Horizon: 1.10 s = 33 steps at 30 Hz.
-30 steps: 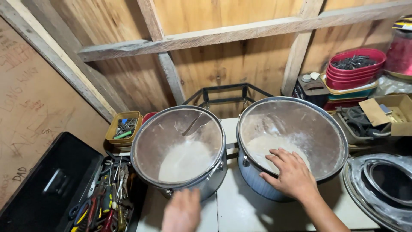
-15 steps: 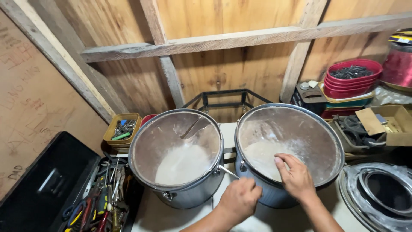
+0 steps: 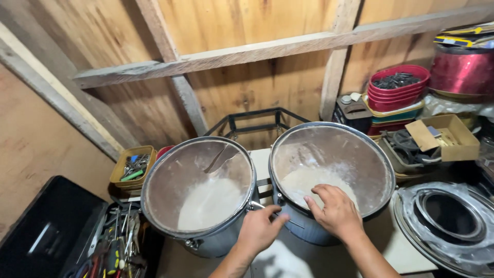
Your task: The person uses a metal drum key to tighten the tension lugs on the rims of two conga drums. They systematically rotate the key on each lug around the circumference of both drums to adjust the drumhead tension.
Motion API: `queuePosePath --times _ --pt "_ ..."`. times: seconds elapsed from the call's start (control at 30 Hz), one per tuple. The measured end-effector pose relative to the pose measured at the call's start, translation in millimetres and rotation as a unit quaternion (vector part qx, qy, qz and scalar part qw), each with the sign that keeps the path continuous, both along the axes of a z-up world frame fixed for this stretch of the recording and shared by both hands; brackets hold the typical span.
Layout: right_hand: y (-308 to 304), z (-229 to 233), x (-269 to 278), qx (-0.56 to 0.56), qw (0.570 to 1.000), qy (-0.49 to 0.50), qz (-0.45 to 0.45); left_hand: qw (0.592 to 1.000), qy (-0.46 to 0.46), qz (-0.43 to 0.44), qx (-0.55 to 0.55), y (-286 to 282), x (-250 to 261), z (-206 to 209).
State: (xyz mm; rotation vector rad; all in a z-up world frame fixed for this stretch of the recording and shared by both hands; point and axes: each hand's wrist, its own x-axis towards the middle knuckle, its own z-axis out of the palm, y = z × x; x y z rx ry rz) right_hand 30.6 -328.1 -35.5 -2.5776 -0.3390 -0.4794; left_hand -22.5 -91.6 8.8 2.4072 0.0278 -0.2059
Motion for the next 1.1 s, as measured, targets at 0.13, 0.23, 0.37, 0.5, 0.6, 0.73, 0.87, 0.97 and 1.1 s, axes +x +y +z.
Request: queuePosePath --times 0.13,0.23,0.37,0.5,0.6,0.73,0.87,0.97,1.1 --pt "2.2 -0.6 -1.9 -0.009 0.999 -0.033 0.004 0.984 -0.033 0.105 -0.137 -8.5 1.2 -20.5" --pt "3.0 -3.3 0.7 -0.013 0.998 -0.067 0.0 0.953 -0.039 0.206 -0.221 -21.3 -1.6 -31.3" --pt "1.8 -2.6 -0.3 -0.017 0.999 -0.049 -0.001 0.915 -0.058 0.225 -0.33 -26.7 -1.4 -47.7" --pt "3.0 0.7 -0.4 -0.017 1.0 -0.015 -0.009 0.849 -0.088 0.236 -0.464 -37.0 5.6 -69.8" --pt "1.6 -2.8 2.3 -0.012 0.999 -0.045 0.0 0.839 -0.037 0.217 -0.497 -45.4 11.8 -54.8" --pt "3.8 6.7 -2.5 -0.01 1.0 -0.005 -0.009 0.944 0.003 0.072 -0.322 -29.0 -12.0 13.0" --pt "3.2 5.3 -2.4 -0.012 1.0 -0.015 -0.011 0.992 0.052 0.014 -0.116 -2.2 -23.5 46.1" --pt "1.4 7.6 -4.3 -0.018 1.0 0.011 -0.017 0.996 0.066 0.012 -0.05 26.3 -25.8 55.5" --pt "2.2 9.5 -4.0 -0.014 1.0 0.019 -0.019 0.99 -0.126 -0.033 0.049 88.6 -3.5 0.6"
